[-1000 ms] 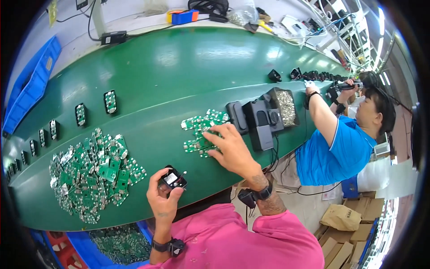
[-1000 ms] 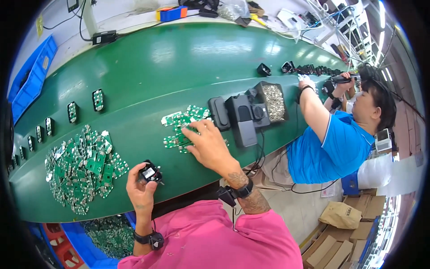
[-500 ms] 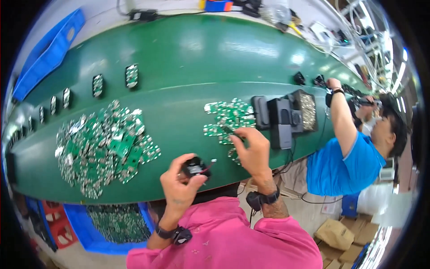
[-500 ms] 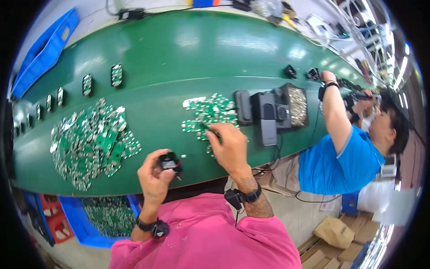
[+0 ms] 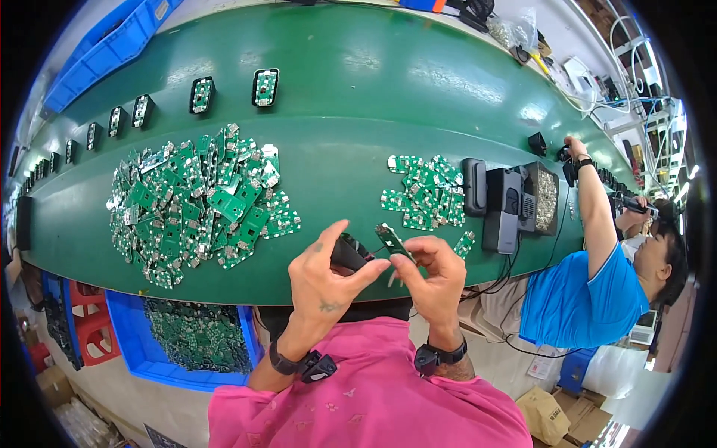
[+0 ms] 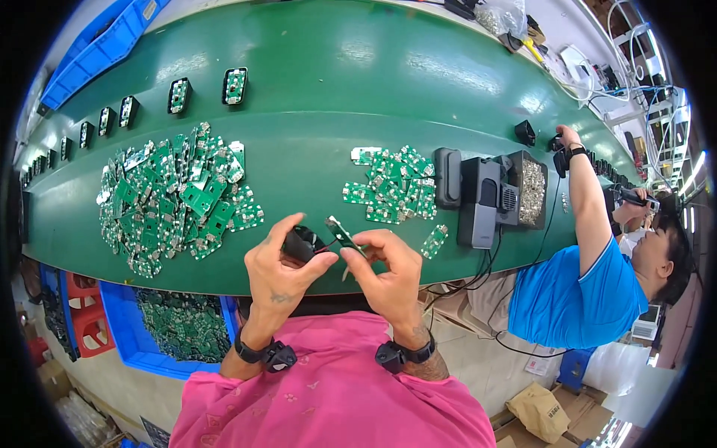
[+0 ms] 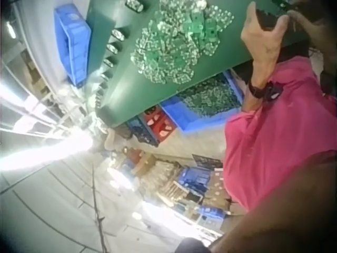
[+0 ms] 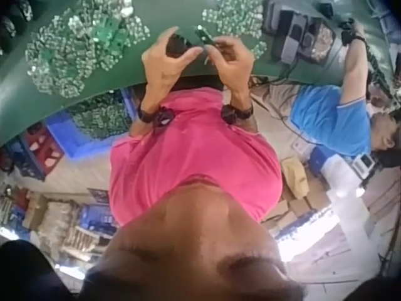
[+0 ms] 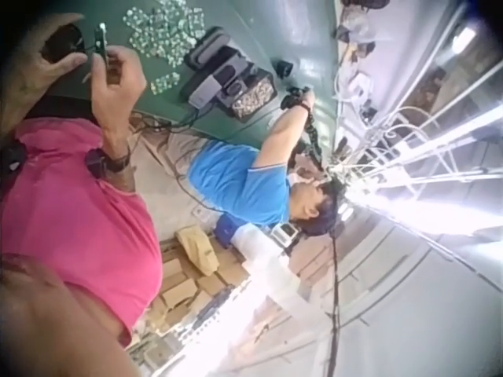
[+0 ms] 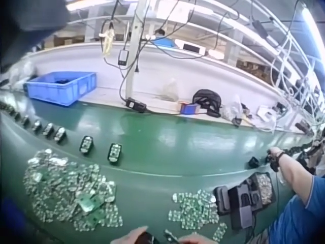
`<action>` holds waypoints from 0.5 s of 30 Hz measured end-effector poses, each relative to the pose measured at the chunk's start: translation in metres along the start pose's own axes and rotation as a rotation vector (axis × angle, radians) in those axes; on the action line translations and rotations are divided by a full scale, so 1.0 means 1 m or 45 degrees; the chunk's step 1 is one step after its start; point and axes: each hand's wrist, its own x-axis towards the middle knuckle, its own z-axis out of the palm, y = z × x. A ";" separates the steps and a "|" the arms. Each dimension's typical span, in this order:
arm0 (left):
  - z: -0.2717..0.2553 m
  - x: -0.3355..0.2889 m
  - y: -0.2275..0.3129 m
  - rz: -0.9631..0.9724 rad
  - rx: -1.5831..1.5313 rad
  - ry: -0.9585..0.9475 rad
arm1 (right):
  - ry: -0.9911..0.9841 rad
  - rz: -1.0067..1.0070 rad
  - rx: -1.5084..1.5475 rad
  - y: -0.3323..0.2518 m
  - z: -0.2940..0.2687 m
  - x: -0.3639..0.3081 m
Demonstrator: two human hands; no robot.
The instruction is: The person assembles electronic devices by hand, picking up a black plastic housing and a circuit board, fitting the board into the housing, and pressing them together. The person then places the assembled unit onto the green workbench and repeats the process.
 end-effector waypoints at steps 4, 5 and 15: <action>0.001 -0.001 0.000 -0.256 -0.425 -0.061 | -0.063 -0.430 -0.301 0.001 0.000 0.005; 0.001 -0.002 -0.003 -0.317 -0.504 -0.116 | -0.051 -0.405 -0.313 0.000 0.001 0.003; -0.016 0.004 -0.003 -0.592 -1.345 -0.452 | -0.033 -0.470 -0.266 0.005 0.005 -0.001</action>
